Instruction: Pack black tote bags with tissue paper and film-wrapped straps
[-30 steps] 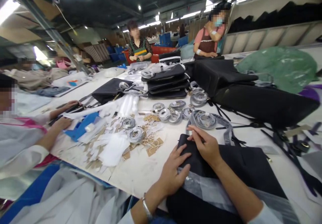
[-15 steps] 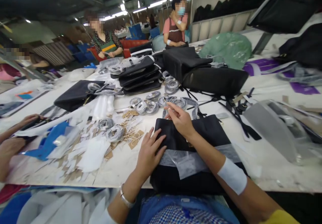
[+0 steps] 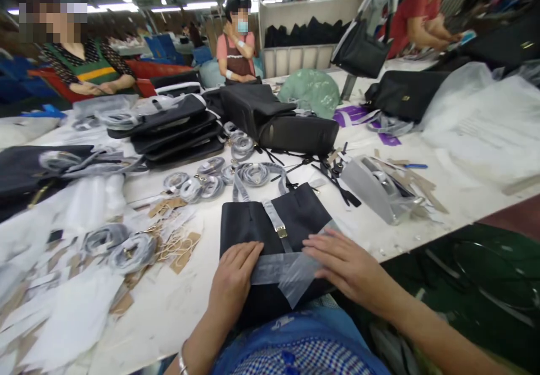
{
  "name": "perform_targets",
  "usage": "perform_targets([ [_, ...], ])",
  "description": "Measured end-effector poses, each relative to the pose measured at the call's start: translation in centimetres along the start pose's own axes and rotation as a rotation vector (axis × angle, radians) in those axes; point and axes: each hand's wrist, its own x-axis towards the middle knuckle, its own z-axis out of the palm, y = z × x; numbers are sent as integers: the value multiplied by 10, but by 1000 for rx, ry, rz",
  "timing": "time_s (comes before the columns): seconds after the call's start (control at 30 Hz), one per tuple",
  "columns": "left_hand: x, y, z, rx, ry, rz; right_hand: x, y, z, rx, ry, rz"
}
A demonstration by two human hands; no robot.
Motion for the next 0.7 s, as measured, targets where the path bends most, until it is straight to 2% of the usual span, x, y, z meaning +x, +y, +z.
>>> perform_targets([
  [0.13, 8, 5, 4, -44, -62, 25, -32, -7, 25, -95, -170, 54],
  [0.27, 23, 19, 10, -107, -226, 73, -33, -17, 49, -82, -149, 74],
  [0.4, 40, 32, 17, -108, -328, 59, -24, -21, 61, -110, 18, 59],
  [0.53, 50, 38, 24, -137, -350, 77, -21, -26, 65, -90, 231, 26],
  [0.6, 52, 41, 26, -169, -350, 89, -22, -33, 60, 43, 339, 121],
  [0.7, 57, 45, 28, -228, -366, 73, -24, -45, 43, 354, 479, 439],
])
